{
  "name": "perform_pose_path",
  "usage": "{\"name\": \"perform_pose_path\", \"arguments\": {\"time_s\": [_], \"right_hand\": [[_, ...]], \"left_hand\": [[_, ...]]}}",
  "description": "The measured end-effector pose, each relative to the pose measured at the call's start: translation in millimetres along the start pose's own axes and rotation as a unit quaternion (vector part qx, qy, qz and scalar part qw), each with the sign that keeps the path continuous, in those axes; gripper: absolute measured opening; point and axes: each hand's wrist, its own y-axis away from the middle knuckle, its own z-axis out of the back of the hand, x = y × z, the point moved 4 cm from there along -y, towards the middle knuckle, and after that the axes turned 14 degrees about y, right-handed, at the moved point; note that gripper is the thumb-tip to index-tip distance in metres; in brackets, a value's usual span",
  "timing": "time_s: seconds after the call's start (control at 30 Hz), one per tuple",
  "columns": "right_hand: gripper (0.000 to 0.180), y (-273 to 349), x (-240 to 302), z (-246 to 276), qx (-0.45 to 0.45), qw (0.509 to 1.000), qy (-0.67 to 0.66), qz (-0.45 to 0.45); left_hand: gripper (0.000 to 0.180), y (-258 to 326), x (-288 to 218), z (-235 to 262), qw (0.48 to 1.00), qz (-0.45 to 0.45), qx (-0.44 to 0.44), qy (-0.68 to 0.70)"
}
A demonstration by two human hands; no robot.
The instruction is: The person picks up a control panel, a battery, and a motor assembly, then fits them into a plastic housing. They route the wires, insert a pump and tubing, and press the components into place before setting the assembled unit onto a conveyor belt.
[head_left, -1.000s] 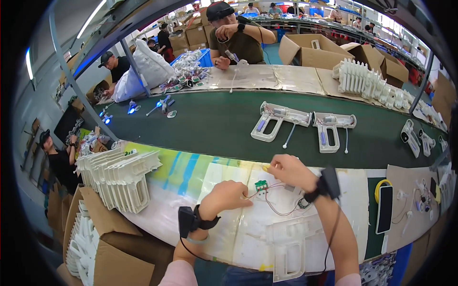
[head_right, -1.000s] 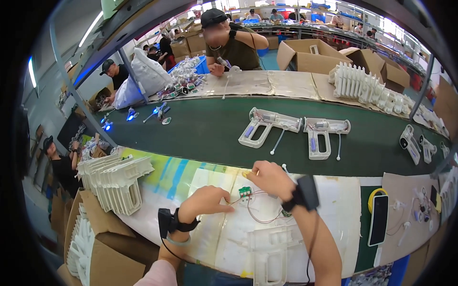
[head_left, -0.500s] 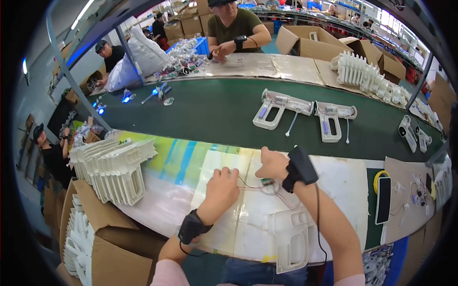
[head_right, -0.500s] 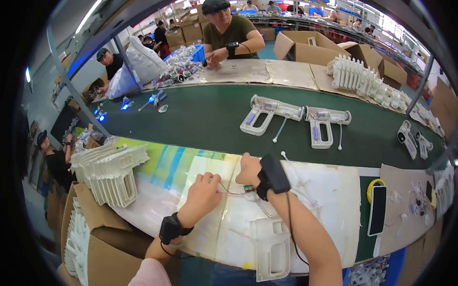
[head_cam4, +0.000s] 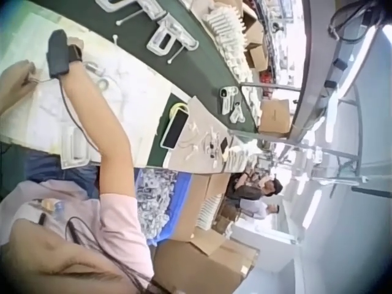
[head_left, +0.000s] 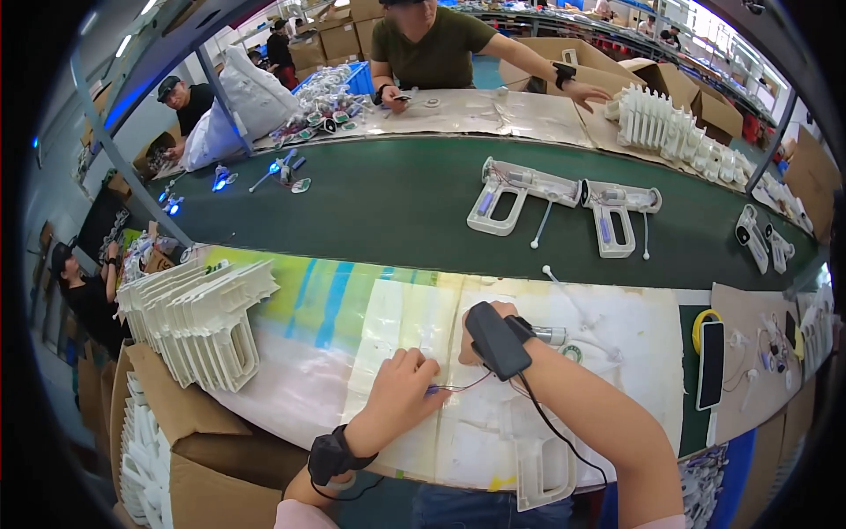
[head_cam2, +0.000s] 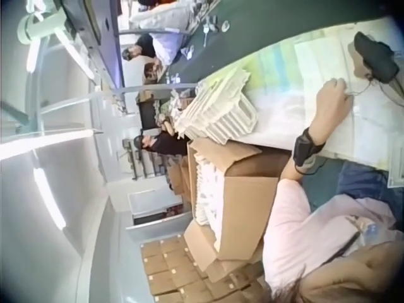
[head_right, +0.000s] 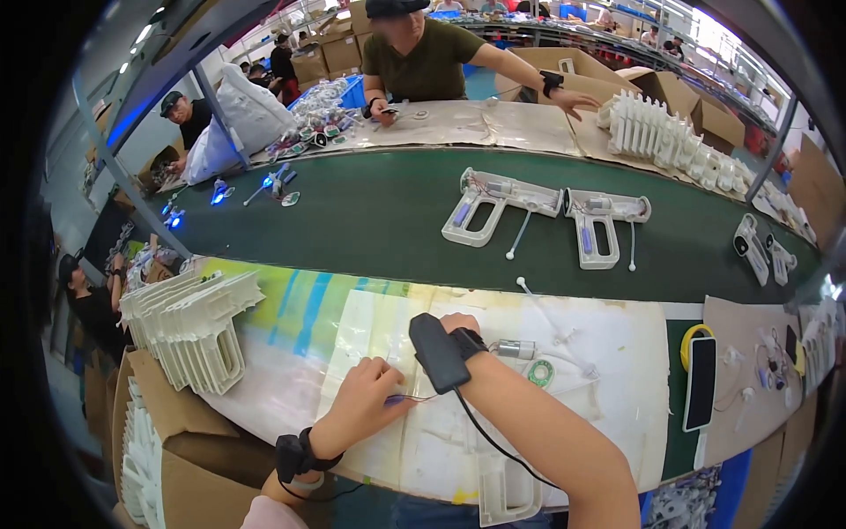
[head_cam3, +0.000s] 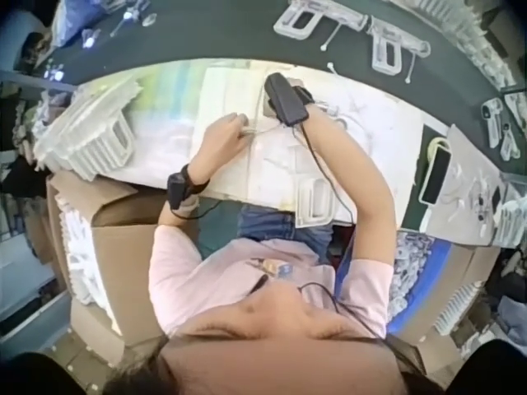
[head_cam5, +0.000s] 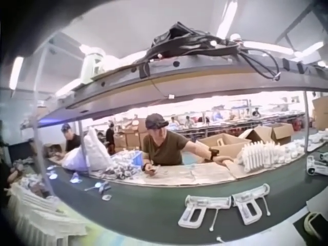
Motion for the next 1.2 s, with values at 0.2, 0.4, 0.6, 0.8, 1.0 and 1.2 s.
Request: {"name": "perform_pose_path", "arguments": {"time_s": [0.2,0.4,0.6,0.8,1.0,1.2], "right_hand": [[0.034,17.3,-17.1,34.6,-0.129,0.985,-0.117,-0.012],[0.043,66.5,-91.0,31.0,-0.069,0.856,-0.507,-0.071],[0.022,125.8,-117.7,-27.9,0.019,0.62,-0.782,-0.056],[0.017,171.6,-96.9,-43.5,-0.076,0.388,-0.902,-0.175],[0.011,188.3,-85.6,-69.7,-0.194,0.635,-0.725,-0.183],[0.023,177.3,-44.7,-88.6,-0.315,0.797,-0.486,-0.173]], "left_hand": [[0.019,3.8,10.1,0.1,0.998,0.009,0.019,0.058],[0.017,-23.6,15.4,4.6,0.976,0.101,-0.025,0.19],[0.01,-22.5,8.3,3.8,0.768,0.23,0.02,0.598],[0.033,22.8,-37.0,-49.6,0.491,0.327,0.249,0.768],[0.035,58.3,-82.8,-89.4,0.641,0.242,0.418,0.597],[0.024,27.3,-39.9,-51.5,0.944,0.074,0.029,0.32]]}}
